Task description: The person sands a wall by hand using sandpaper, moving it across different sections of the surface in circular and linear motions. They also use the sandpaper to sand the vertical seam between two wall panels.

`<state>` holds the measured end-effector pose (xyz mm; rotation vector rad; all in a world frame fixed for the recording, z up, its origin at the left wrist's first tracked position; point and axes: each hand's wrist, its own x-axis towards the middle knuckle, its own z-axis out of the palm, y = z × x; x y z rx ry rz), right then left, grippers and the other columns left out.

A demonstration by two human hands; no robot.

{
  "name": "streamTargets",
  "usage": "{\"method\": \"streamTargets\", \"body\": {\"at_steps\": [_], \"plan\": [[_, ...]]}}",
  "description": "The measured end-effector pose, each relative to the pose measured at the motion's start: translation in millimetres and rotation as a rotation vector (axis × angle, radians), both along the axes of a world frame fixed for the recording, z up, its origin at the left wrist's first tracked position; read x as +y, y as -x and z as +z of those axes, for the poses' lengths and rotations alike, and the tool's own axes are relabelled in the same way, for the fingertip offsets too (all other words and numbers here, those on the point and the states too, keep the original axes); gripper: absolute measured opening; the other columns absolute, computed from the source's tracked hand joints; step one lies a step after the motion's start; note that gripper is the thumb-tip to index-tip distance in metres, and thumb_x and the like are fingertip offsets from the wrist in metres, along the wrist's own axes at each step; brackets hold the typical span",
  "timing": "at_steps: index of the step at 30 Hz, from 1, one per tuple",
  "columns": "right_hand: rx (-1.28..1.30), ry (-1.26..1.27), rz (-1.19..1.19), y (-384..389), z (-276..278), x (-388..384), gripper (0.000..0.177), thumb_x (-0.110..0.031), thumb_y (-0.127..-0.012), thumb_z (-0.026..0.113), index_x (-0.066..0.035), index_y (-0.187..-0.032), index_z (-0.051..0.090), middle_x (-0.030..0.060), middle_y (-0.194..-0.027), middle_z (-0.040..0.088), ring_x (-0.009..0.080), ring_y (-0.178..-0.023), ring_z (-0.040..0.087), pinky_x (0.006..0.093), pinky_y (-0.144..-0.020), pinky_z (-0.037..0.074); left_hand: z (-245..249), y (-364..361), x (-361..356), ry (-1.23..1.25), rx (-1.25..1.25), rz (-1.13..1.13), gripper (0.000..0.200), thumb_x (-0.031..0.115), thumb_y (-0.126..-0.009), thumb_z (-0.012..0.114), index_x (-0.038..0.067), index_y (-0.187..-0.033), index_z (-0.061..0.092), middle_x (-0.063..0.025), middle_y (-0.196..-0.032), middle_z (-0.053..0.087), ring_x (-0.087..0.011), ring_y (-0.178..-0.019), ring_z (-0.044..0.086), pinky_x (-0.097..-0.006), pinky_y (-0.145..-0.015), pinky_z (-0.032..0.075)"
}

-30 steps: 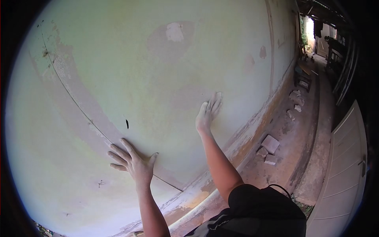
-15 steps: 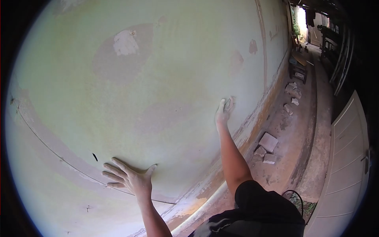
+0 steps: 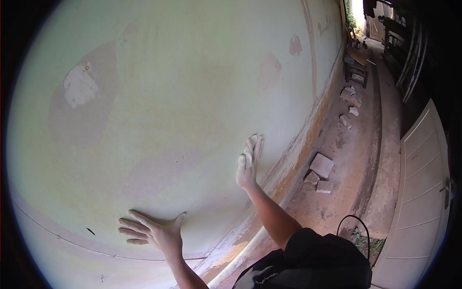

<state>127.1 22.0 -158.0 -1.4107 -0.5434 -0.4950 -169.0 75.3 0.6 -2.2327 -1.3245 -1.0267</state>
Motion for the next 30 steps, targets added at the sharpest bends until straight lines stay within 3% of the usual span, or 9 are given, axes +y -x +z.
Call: {"method": "streamTargets", "body": {"at_steps": [3,5,8,12,16,18,23,25,30], "plan": [[0.054,-0.058,-0.009,-46,-21,-6,0.061,-0.033,-0.110,0.035,0.003,-0.160,0.032,0.0326,-0.171,0.008,0.0468,-0.160,0.003,0.0608,-0.127,0.005,1,-1,-4,-0.012,-0.016,0.000,0.160,0.061,-0.054,0.095,0.008,-0.169,-0.003,-0.0287,-0.173,-0.012,-0.0523,-0.158,-0.017,-0.0769,-0.118,-0.007],[0.304,-0.285,-0.062,-69,-28,-1,0.061,-0.033,-0.111,0.033,0.000,-0.162,0.028,0.0313,-0.171,0.010,0.0435,-0.161,0.002,0.0614,-0.126,0.005,1,-1,-7,-0.031,-0.038,-0.014,0.159,0.055,-0.054,0.097,0.010,-0.170,-0.002,-0.0256,-0.174,-0.010,-0.0500,-0.159,-0.015,-0.0756,-0.120,-0.006],[0.356,-0.137,-0.081,-25,30,4,0.063,-0.036,-0.112,0.035,-0.005,-0.165,0.024,0.0335,-0.170,0.009,0.0463,-0.161,0.002,0.0623,-0.126,0.005,5,-7,-10,0.069,0.099,-0.051,0.149,0.055,-0.060,0.096,0.010,-0.169,0.006,-0.0313,-0.172,-0.007,-0.0565,-0.157,-0.011,-0.0820,-0.115,-0.005],[0.189,-0.047,0.000,84,92,22,0.071,-0.045,-0.109,0.050,-0.007,-0.162,0.022,0.0396,-0.166,0.000,0.0537,-0.157,0.000,0.0661,-0.123,0.005,3,-12,-12,0.063,0.135,-0.124,0.141,0.051,-0.062,0.096,0.014,-0.170,0.012,-0.0293,-0.173,-0.004,-0.0571,-0.157,-0.008,-0.0831,-0.114,-0.003],[0.269,-0.286,-0.016,99,116,40,0.069,-0.050,-0.106,0.056,-0.006,-0.152,0.028,0.0421,-0.160,0.007,0.0554,-0.155,0.006,0.0690,-0.121,0.009,4,-12,-12,0.065,0.127,-0.155,0.135,0.050,-0.064,0.095,0.017,-0.170,0.018,-0.0288,-0.174,0.004,-0.0575,-0.157,-0.003,-0.0855,-0.112,-0.002],[0.259,-0.237,-0.055,86,123,39,0.072,-0.051,-0.106,0.056,-0.006,-0.154,0.027,0.0414,-0.161,0.008,0.0547,-0.155,0.006,0.0688,-0.121,0.009,3,-11,-10,0.079,0.137,-0.167,0.133,0.050,-0.064,0.095,0.018,-0.170,0.020,-0.0283,-0.174,0.006,-0.0572,-0.157,-0.001,-0.0861,-0.111,-0.002],[0.149,-0.107,-0.173,82,107,37,0.085,-0.054,-0.104,0.056,-0.002,-0.161,0.021,0.0375,-0.166,0.008,0.0524,-0.157,0.006,0.0688,-0.122,0.007,-11,-6,1,-0.021,0.119,-0.259,0.114,0.058,-0.075,0.085,0.023,-0.168,0.029,-0.0214,-0.175,0.012,-0.0523,-0.159,0.004,-0.0842,-0.112,-0.002],[0.037,-0.116,-0.103,90,92,36,0.097,-0.058,-0.102,0.057,0.000,-0.166,0.011,0.0340,-0.170,0.004,0.0510,-0.159,0.003,0.0680,-0.123,0.004,-18,-8,6,-0.049,0.089,-0.274,0.109,0.061,-0.079,0.081,0.023,-0.168,0.030,-0.0202,-0.176,0.013,-0.0517,-0.160,0.004,-0.0832,-0.112,-0.004],[-0.142,0.032,-0.076,96,68,22,0.100,-0.060,-0.103,0.052,0.003,-0.166,0.007,0.0330,-0.172,-0.001,0.0487,-0.160,-0.002,0.0637,-0.126,0.002,-32,-17,13,-0.189,0.004,-0.267,0.097,0.068,-0.088,0.066,0.023,-0.167,0.033,-0.0192,-0.176,0.012,-0.0510,-0.160,0.004,-0.0810,-0.113,-0.006]]}}
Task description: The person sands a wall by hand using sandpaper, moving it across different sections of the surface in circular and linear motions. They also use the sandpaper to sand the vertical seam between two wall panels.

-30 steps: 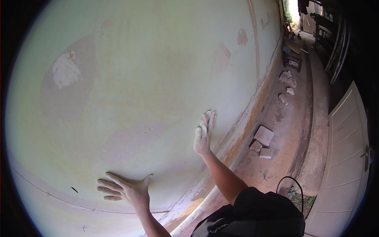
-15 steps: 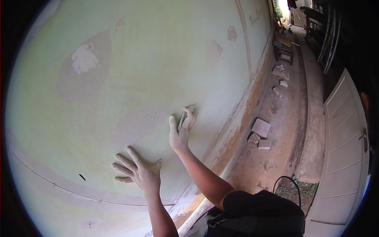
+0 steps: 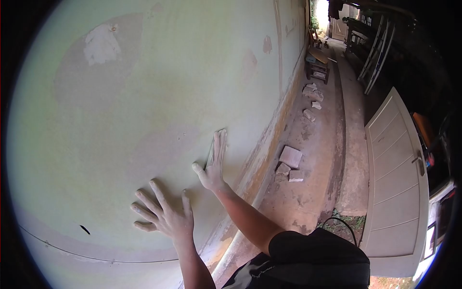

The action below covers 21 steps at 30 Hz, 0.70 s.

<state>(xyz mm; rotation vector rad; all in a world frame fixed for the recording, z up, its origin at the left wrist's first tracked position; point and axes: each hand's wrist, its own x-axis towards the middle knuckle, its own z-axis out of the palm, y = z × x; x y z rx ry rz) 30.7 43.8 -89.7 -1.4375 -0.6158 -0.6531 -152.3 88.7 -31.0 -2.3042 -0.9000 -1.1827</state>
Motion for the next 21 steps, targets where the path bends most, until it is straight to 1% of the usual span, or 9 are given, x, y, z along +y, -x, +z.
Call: {"method": "streamTargets", "body": {"at_steps": [5,9,11,12,14,15,17,19,21], "plan": [[-0.002,0.071,0.036,-34,-28,-3,0.088,-0.050,-0.106,0.049,0.002,-0.167,0.010,0.0310,-0.173,0.003,0.0478,-0.161,-0.001,0.0622,-0.127,0.004,-5,-16,-2,-0.048,-0.018,0.053,0.099,0.073,-0.092,0.057,0.016,-0.168,0.029,-0.0233,-0.175,0.010,-0.0518,-0.160,-0.001,-0.0811,-0.113,-0.007],[0.194,-0.057,0.000,-123,-85,-25,0.063,-0.028,-0.114,0.034,0.003,-0.166,0.017,0.0240,-0.174,0.013,0.0397,-0.162,0.006,0.0491,-0.130,0.008,-7,-38,-13,-0.021,0.067,0.170,0.110,0.077,-0.092,0.054,0.008,-0.169,0.018,-0.0282,-0.174,0.001,-0.0563,-0.157,-0.011,-0.0839,-0.108,-0.012],[0.445,-0.269,0.070,-184,-139,-33,0.064,-0.032,-0.114,0.032,0.002,-0.166,0.016,0.0221,-0.175,0.011,0.0375,-0.163,0.005,0.0477,-0.130,0.008,-6,-50,-21,0.038,0.056,0.180,0.120,0.081,-0.089,0.055,0.004,-0.169,0.010,-0.0321,-0.173,-0.004,-0.0593,-0.155,-0.015,-0.0851,-0.106,-0.014],[0.447,-0.267,0.093,-197,-139,-39,0.064,-0.032,-0.114,0.032,0.002,-0.166,0.016,0.0221,-0.175,0.011,0.0375,-0.163,0.005,0.0477,-0.130,0.008,-3,-49,-24,0.036,0.054,0.203,0.120,0.081,-0.089,0.055,0.004,-0.169,0.010,-0.0321,-0.173,-0.004,-0.0593,-0.155,-0.015,-0.0851,-0.106,-0.014],[0.842,-0.394,0.062,-224,-138,-40,0.066,-0.035,-0.114,0.031,0.004,-0.165,0.015,0.0241,-0.174,0.009,0.0382,-0.163,0.003,0.0470,-0.130,0.008,-1,-53,-27,0.120,0.059,0.215,0.132,0.084,-0.084,0.061,0.001,-0.168,0.001,-0.0350,-0.171,-0.011,-0.0601,-0.154,-0.019,-0.0847,-0.106,-0.015],[0.844,-0.390,0.077,-222,-121,-34,0.066,-0.035,-0.114,0.031,0.004,-0.165,0.015,0.0241,-0.174,0.009,0.0382,-0.163,0.003,0.0470,-0.130,0.008,0,-58,-27,0.118,0.057,0.230,0.132,0.084,-0.084,0.061,0.001,-0.168,0.001,-0.0350,-0.171,-0.011,-0.0601,-0.154,-0.019,-0.0847,-0.106,-0.015],[0.410,-0.185,-0.028,-179,-58,-24,0.067,-0.035,-0.114,0.031,0.006,-0.165,0.014,0.0286,-0.173,0.005,0.0406,-0.162,0.000,0.0513,-0.130,0.008,-3,-59,-29,0.147,0.035,0.222,0.142,0.082,-0.078,0.070,0.000,-0.167,-0.005,-0.0369,-0.169,-0.015,-0.0594,-0.153,-0.021,-0.0842,-0.107,-0.015],[0.199,-0.074,-0.017,-133,-4,-26,0.067,-0.033,-0.113,0.033,0.007,-0.164,0.017,0.0331,-0.172,0.004,0.0470,-0.161,0.000,0.0577,-0.128,0.006,2,-69,-39,0.213,0.068,0.263,0.147,0.079,-0.075,0.076,0.000,-0.166,-0.009,-0.0382,-0.167,-0.019,-0.0605,-0.152,-0.024,-0.0848,-0.108,-0.011],[0.128,-0.027,0.042,-123,-7,-31,0.066,-0.032,-0.112,0.033,0.008,-0.163,0.020,0.0342,-0.171,0.006,0.0501,-0.160,0.002,0.0600,-0.127,0.006,4,-84,-47,0.255,0.083,0.291,0.149,0.075,-0.074,0.080,0.000,-0.166,-0.010,-0.0390,-0.167,-0.020,-0.0625,-0.150,-0.025,-0.0859,-0.109,-0.007]]}}
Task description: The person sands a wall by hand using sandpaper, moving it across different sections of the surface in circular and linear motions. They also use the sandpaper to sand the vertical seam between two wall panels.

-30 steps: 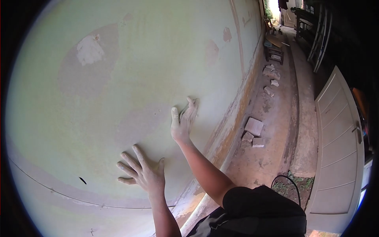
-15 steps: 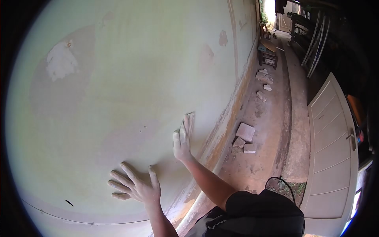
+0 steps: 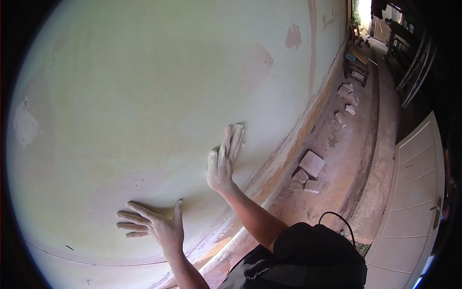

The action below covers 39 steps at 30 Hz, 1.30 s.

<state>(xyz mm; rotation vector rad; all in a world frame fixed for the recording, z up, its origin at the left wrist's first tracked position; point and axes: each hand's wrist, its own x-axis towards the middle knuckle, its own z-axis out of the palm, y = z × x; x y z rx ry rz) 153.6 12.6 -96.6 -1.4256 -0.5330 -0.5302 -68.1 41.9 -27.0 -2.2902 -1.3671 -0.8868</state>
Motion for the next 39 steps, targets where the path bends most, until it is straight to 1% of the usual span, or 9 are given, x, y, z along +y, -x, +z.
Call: {"method": "streamTargets", "body": {"at_steps": [6,12,14,20,26,28,32,36,39], "plan": [[-0.098,-0.059,0.010,-54,-98,-12,0.060,-0.026,-0.112,0.033,0.013,-0.158,0.030,0.0370,-0.168,0.018,0.0547,-0.157,0.012,0.0619,-0.126,0.010,8,-30,-13,-0.002,0.049,0.022,0.151,0.066,-0.070,0.088,0.000,-0.166,-0.009,-0.0402,-0.166,-0.020,-0.0667,-0.147,-0.025,-0.0867,-0.109,-0.004],[0.348,-0.189,0.080,-80,-189,-21,0.066,-0.035,-0.115,0.030,0.007,-0.164,0.016,0.0282,-0.174,0.000,0.0456,-0.161,-0.002,0.0534,-0.130,0.005,14,-34,-26,0.041,0.021,0.056,0.148,0.048,-0.068,0.095,0.006,-0.168,-0.006,-0.0318,-0.171,-0.017,-0.0620,-0.152,-0.020,-0.0828,-0.115,0.000],[0.615,-0.318,0.104,-88,-179,-6,0.073,-0.044,-0.114,0.031,0.002,-0.166,0.010,0.0233,-0.175,-0.006,0.0434,-0.161,-0.008,0.0550,-0.129,0.002,12,-35,-24,0.047,0.005,0.031,0.147,0.047,-0.068,0.095,0.007,-0.168,-0.006,-0.0305,-0.171,-0.017,-0.0620,-0.152,-0.020,-0.0825,-0.115,0.000],[-0.036,0.066,0.105,-9,29,-18,0.067,-0.037,-0.111,0.035,-0.003,-0.167,0.018,0.0297,-0.173,0.002,0.0517,-0.159,-0.002,0.0637,-0.126,0.001,11,-30,-22,0.029,0.018,-0.010,0.146,0.057,-0.070,0.092,0.006,-0.168,-0.004,-0.0338,-0.170,-0.016,-0.0641,-0.151,-0.020,-0.0850,-0.112,-0.001],[-0.126,0.146,0.131,-35,-44,-24,0.061,-0.030,-0.110,0.035,0.000,-0.163,0.031,0.0274,-0.172,0.018,0.0561,-0.156,0.012,0.0632,-0.127,0.005,10,-33,-20,0.031,-0.022,-0.004,0.146,0.052,-0.068,0.093,0.009,-0.169,-0.003,-0.0336,-0.170,-0.016,-0.0636,-0.151,-0.020,-0.0841,-0.113,-0.003],[-0.151,0.142,0.097,-58,-83,-29,0.065,-0.034,-0.114,0.025,0.008,-0.163,0.022,0.0291,-0.172,0.014,0.0532,-0.158,0.006,0.0621,-0.127,0.004,12,-34,-22,0.048,0.014,0.014,0.145,0.048,-0.068,0.094,0.009,-0.169,-0.002,-0.0338,-0.170,-0.015,-0.0636,-0.151,-0.020,-0.0843,-0.112,-0.004],[0.120,0.098,0.092,-84,-147,-45,0.069,-0.038,-0.114,0.025,0.007,-0.165,0.011,0.0248,-0.174,0.008,0.0461,-0.161,0.000,0.0561,-0.129,0.003,10,-34,-22,0.039,-0.014,0.008,0.142,0.043,-0.068,0.095,0.014,-0.170,0.000,-0.0269,-0.173,-0.015,-0.0583,-0.155,-0.018,-0.0813,-0.115,-0.004],[0.219,0.039,-0.011,-79,-143,-23,0.067,-0.039,-0.114,0.022,0.002,-0.166,0.014,0.0247,-0.175,0.006,0.0465,-0.161,-0.001,0.0580,-0.129,0.000,11,-31,-21,0.028,-0.003,-0.047,0.138,0.048,-0.069,0.094,0.011,-0.170,0.008,-0.0322,-0.172,-0.011,-0.0632,-0.152,-0.017,-0.0853,-0.111,-0.005],[0.130,0.065,0.113,-33,-28,-18,0.066,-0.034,-0.113,0.032,0.001,-0.167,0.014,0.0282,-0.174,-0.005,0.0501,-0.159,-0.008,0.0618,-0.127,-0.004,9,-31,-20,0.015,-0.005,-0.057,0.136,0.049,-0.070,0.093,0.014,-0.170,0.007,-0.0300,-0.173,-0.011,-0.0617,-0.153,-0.017,-0.0842,-0.112,-0.006]]}}
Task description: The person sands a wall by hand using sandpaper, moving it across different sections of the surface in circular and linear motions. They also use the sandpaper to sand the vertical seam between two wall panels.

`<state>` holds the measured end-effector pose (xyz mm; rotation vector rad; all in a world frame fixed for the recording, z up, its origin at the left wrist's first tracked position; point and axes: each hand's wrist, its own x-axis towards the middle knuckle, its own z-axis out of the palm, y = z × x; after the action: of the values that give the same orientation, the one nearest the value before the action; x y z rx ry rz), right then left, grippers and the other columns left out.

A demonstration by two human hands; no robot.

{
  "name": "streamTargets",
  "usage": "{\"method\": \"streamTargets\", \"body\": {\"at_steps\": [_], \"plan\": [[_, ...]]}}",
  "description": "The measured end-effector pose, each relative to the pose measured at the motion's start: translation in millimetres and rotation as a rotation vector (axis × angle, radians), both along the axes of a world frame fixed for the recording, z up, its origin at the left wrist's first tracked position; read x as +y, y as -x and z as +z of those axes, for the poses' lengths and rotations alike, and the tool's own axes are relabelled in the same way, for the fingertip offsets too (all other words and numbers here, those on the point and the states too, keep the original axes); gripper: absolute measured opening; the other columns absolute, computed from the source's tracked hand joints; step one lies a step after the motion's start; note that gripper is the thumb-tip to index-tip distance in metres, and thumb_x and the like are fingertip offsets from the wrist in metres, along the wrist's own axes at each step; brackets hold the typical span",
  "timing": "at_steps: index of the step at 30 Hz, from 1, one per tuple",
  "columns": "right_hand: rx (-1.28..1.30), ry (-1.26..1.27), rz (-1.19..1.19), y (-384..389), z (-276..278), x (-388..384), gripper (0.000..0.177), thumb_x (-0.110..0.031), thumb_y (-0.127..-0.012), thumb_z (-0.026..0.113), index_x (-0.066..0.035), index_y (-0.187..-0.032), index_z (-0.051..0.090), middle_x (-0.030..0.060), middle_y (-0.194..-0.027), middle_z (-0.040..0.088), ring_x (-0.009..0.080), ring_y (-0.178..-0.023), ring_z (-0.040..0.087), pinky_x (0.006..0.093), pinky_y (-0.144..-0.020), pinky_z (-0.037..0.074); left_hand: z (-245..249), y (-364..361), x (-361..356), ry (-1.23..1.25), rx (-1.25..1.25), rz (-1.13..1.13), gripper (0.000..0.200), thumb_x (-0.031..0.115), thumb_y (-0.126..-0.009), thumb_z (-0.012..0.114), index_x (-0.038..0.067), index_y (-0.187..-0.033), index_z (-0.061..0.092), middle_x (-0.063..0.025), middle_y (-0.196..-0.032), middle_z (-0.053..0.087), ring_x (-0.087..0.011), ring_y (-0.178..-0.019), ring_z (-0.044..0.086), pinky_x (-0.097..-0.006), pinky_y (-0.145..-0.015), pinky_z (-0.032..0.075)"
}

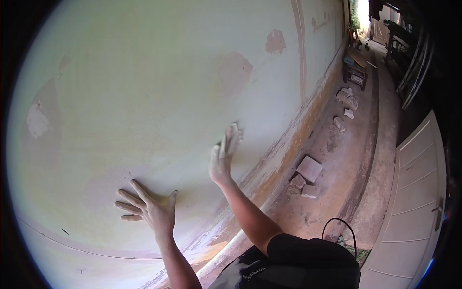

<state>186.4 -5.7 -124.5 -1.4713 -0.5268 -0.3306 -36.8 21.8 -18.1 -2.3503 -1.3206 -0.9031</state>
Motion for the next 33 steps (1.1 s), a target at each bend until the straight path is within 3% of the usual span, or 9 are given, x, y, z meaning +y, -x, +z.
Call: {"method": "streamTargets", "body": {"at_steps": [5,8,11,13,15,19,23,30,33], "plan": [[-0.287,0.157,0.053,56,89,6,0.065,-0.036,-0.110,0.041,-0.012,-0.168,0.023,0.0430,-0.166,-0.011,0.0643,-0.153,-0.009,0.0692,-0.123,0.001,-6,2,5,-0.046,-0.020,0.000,0.138,0.053,-0.068,0.091,0.015,-0.170,0.007,-0.0272,-0.174,-0.010,-0.0602,-0.154,-0.016,-0.0824,-0.114,-0.006],[-0.257,-0.014,-0.068,61,100,18,0.063,-0.033,-0.101,0.061,-0.025,-0.161,0.041,0.0468,-0.163,0.002,0.0679,-0.150,0.006,0.0792,-0.116,0.009,-13,2,9,-0.080,-0.022,0.015,0.139,0.055,-0.068,0.091,0.015,-0.171,0.006,-0.0260,-0.174,-0.009,-0.0567,-0.156,-0.016,-0.0798,-0.116,-0.006],[-0.300,0.063,-0.078,52,96,17,0.056,-0.043,-0.108,0.045,-0.019,-0.159,0.042,0.0452,-0.164,-0.002,0.0668,-0.151,0.002,0.0791,-0.116,0.005,-16,7,13,-0.107,0.004,0.013,0.141,0.066,-0.067,0.088,0.014,-0.170,0.006,-0.0298,-0.173,-0.009,-0.0583,-0.155,-0.018,-0.0811,-0.115,-0.006],[-0.286,0.051,-0.082,42,79,19,0.055,-0.043,-0.110,0.038,-0.016,-0.157,0.043,0.0453,-0.164,0.003,0.0657,-0.152,0.006,0.0787,-0.116,0.006,-16,8,15,-0.146,0.033,0.019,0.143,0.069,-0.067,0.086,0.013,-0.170,0.005,-0.0305,-0.173,-0.009,-0.0582,-0.155,-0.018,-0.0810,-0.115,-0.008],[-0.272,0.005,-0.052,30,55,11,0.055,-0.032,-0.103,0.053,-0.018,-0.156,0.046,0.0451,-0.164,0.006,0.0651,-0.152,0.008,0.0782,-0.117,0.006,-20,10,19,-0.179,0.036,0.002,0.144,0.071,-0.067,0.085,0.012,-0.170,0.004,-0.0315,-0.172,-0.010,-0.0575,-0.155,-0.020,-0.0812,-0.114,-0.010],[-0.196,-0.093,-0.126,-3,-29,6,0.054,-0.028,-0.107,0.040,-0.001,-0.153,0.044,0.0449,-0.164,0.008,0.0612,-0.154,0.008,0.0709,-0.121,0.007,-19,8,17,-0.184,0.048,0.010,0.144,0.068,-0.067,0.087,0.012,-0.170,0.002,-0.0321,-0.171,-0.014,-0.0564,-0.155,-0.022,-0.0813,-0.113,-0.012],[0.345,-0.269,0.072,-45,-160,-13,0.060,-0.031,-0.113,0.033,0.005,-0.161,0.026,0.0313,-0.172,0.005,0.0474,-0.160,0.007,0.0552,-0.128,0.009,-17,8,14,-0.160,0.039,-0.036,0.136,0.063,-0.071,0.088,0.012,-0.170,0.009,-0.0303,-0.172,-0.010,-0.0582,-0.155,-0.018,-0.0822,-0.113,-0.010],[0.297,-0.011,-0.095,-15,-61,-2,0.064,-0.036,-0.113,0.035,-0.007,-0.167,0.014,0.0313,-0.171,-0.001,0.0464,-0.160,-0.006,0.0618,-0.125,0.002,-19,8,13,-0.110,0.054,-0.040,0.126,0.062,-0.075,0.085,0.013,-0.169,0.017,-0.0286,-0.174,-0.004,-0.0580,-0.156,-0.014,-0.0815,-0.114,-0.009],[0.207,-0.244,-0.058,-5,3,11,0.061,-0.038,-0.113,0.037,-0.007,-0.163,0.021,0.0349,-0.168,0.000,0.0496,-0.158,-0.001,0.0662,-0.123,0.002,-17,9,11,-0.079,0.065,-0.024,0.124,0.060,-0.076,0.086,0.014,-0.169,0.018,-0.0276,-0.174,-0.005,-0.0570,-0.156,-0.015,-0.0810,-0.114,-0.009]]}}
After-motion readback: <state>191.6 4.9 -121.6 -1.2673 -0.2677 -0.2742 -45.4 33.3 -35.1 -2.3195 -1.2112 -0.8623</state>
